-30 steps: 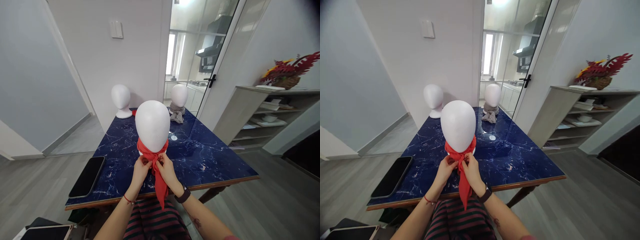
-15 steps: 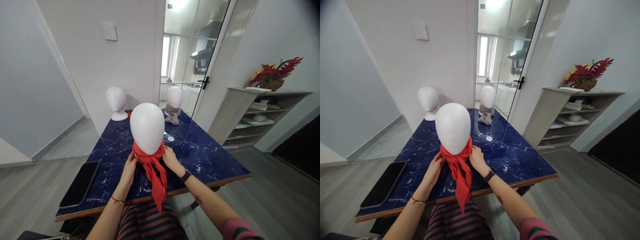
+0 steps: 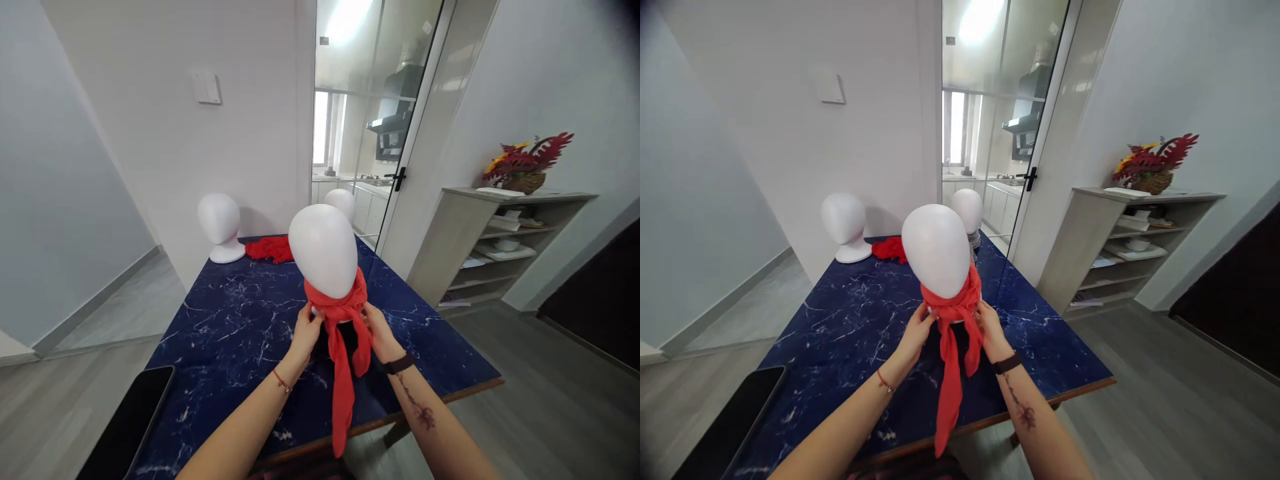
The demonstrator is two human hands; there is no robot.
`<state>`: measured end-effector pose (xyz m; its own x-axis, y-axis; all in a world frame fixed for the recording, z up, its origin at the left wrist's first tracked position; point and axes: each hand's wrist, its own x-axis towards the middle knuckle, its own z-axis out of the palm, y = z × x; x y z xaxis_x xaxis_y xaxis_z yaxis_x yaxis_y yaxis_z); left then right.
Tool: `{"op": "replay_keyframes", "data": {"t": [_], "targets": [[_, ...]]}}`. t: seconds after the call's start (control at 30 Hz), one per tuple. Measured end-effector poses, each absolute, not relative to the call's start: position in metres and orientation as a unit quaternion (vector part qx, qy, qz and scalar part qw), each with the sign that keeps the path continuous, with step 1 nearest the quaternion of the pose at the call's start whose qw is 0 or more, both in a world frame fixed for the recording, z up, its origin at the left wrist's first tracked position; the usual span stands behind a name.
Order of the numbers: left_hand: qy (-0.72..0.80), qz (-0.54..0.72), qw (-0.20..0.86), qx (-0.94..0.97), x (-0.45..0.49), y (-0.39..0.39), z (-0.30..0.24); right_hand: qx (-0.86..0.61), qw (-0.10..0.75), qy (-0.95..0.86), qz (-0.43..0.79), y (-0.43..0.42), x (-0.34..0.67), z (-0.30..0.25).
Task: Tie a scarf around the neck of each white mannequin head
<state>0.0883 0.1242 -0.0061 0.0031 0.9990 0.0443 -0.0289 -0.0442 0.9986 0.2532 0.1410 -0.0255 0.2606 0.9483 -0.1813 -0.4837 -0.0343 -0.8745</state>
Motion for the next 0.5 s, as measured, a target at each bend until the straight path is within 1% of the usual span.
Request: {"op": "replay_keyframes", "data": {"t": [0.1,0.23,0.37,0.5], "targets": [[0.44,0.518,0.513,0.525,0.12,0.157,-0.004,-0.458,0.65,-0.249,0.552,0.169,0.286,-0.02],[0.438,0.482,0.552,0.521,0.14,0.178,-0.01,-0.472,0.675,-0.216,0.524,0.212,0.328,-0.017],[0.438,0.412,0.55,0.58,0.122,0.164,-0.007,-0.494,0.686,-0.205,0.493,0.246,0.364,-0.013],[0.397,0.389,0.492,0.67,0.084,0.126,0.019,-0.502,0.696,-0.233,0.458,0.264,0.38,-0.012]]}}
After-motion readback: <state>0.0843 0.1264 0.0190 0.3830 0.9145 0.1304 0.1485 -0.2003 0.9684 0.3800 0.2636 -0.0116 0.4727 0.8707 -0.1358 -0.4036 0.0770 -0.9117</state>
